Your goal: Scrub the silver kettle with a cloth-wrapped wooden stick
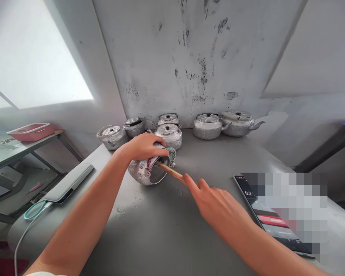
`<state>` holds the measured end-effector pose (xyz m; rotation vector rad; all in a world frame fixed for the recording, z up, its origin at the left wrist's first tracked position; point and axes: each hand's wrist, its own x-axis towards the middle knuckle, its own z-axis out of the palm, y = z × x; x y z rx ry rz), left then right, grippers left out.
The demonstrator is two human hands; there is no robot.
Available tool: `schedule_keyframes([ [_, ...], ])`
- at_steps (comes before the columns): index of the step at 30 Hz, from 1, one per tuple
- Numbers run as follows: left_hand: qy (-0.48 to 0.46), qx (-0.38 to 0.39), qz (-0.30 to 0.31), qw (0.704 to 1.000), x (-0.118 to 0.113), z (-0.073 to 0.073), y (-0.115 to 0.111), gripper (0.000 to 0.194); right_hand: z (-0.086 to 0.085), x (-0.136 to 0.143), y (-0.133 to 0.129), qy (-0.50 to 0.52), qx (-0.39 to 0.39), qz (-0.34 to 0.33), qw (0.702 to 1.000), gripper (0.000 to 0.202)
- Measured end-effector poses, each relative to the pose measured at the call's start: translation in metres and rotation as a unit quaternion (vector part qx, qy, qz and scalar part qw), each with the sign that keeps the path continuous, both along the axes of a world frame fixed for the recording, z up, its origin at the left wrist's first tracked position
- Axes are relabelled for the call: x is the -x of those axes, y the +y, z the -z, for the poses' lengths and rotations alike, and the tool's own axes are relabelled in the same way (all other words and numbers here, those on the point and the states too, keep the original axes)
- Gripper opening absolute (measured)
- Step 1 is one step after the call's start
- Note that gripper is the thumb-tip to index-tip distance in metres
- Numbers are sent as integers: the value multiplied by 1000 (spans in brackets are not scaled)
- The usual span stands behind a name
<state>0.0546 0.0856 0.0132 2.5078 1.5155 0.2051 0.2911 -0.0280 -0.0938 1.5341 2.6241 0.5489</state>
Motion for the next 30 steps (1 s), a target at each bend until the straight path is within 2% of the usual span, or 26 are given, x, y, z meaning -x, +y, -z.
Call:
schedule_keyframes([
  [4, -4, 21, 11, 1000, 1, -2, 1, 42, 4, -10, 3, 49, -67, -91, 992, 87],
  [7, -7, 34, 26, 999, 2, -3, 2, 44, -2, -12, 4, 35, -106, -120, 986, 92],
  [10, -4, 43, 32, 999, 2, -3, 3, 47, -4, -11, 1, -4, -153, -121, 981, 92],
  [14, -11, 45, 31, 998, 2, -2, 4, 44, 8, -10, -3, -2, -181, -118, 976, 84],
  [18, -26, 49, 18, 998, 0, -1, 3, 39, 18, -10, -3, 28, -176, -109, 978, 85],
  [23, -38, 62, 4, 997, -2, -2, 1, 42, 19, -6, -5, 40, -152, -80, 984, 81],
  [30, -27, 47, 19, 998, -3, -2, 3, 38, 23, -2, -7, 52, -160, -58, 984, 76],
])
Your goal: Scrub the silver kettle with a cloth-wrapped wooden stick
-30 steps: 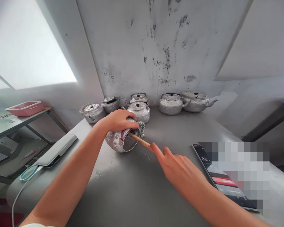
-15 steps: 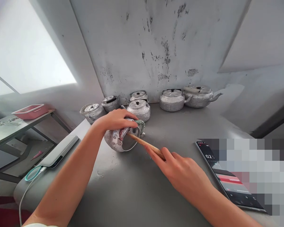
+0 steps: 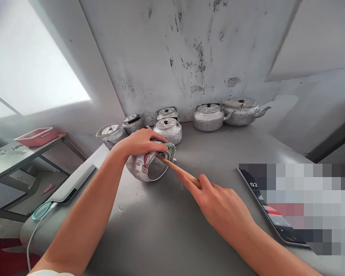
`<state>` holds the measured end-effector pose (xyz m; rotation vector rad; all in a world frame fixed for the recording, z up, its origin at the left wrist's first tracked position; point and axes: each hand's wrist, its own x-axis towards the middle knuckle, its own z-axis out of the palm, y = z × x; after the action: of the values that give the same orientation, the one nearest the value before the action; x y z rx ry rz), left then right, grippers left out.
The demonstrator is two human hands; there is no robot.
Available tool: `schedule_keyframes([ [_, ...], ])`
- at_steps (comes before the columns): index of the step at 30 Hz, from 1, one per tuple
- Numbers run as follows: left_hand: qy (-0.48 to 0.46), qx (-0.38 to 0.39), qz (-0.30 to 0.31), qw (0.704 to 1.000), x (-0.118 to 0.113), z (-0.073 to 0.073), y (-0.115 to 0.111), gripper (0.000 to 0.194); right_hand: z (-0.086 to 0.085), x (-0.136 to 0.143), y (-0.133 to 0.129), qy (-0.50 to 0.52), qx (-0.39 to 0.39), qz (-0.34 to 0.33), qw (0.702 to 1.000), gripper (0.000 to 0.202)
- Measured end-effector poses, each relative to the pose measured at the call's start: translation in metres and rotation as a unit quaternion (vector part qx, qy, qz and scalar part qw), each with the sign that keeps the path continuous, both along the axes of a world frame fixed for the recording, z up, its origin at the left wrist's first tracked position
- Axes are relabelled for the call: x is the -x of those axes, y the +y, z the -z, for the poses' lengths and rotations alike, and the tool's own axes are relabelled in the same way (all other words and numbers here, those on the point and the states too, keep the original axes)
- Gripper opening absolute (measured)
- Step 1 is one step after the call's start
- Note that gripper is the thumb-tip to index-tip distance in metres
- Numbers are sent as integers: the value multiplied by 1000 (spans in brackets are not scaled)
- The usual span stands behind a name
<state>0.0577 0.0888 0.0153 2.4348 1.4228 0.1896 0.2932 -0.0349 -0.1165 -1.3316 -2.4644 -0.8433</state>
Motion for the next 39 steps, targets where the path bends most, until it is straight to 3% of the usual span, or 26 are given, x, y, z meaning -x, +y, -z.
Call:
schedule_keyframes([
  [14, -25, 19, 21, 999, 3, -1, 2, 43, -1, 0, -3, -4, -5, 3, 1000, 75],
  [39, -33, 22, 17, 999, 2, 0, 3, 36, 2, 1, -2, 4, 6, 18, 1000, 69],
])
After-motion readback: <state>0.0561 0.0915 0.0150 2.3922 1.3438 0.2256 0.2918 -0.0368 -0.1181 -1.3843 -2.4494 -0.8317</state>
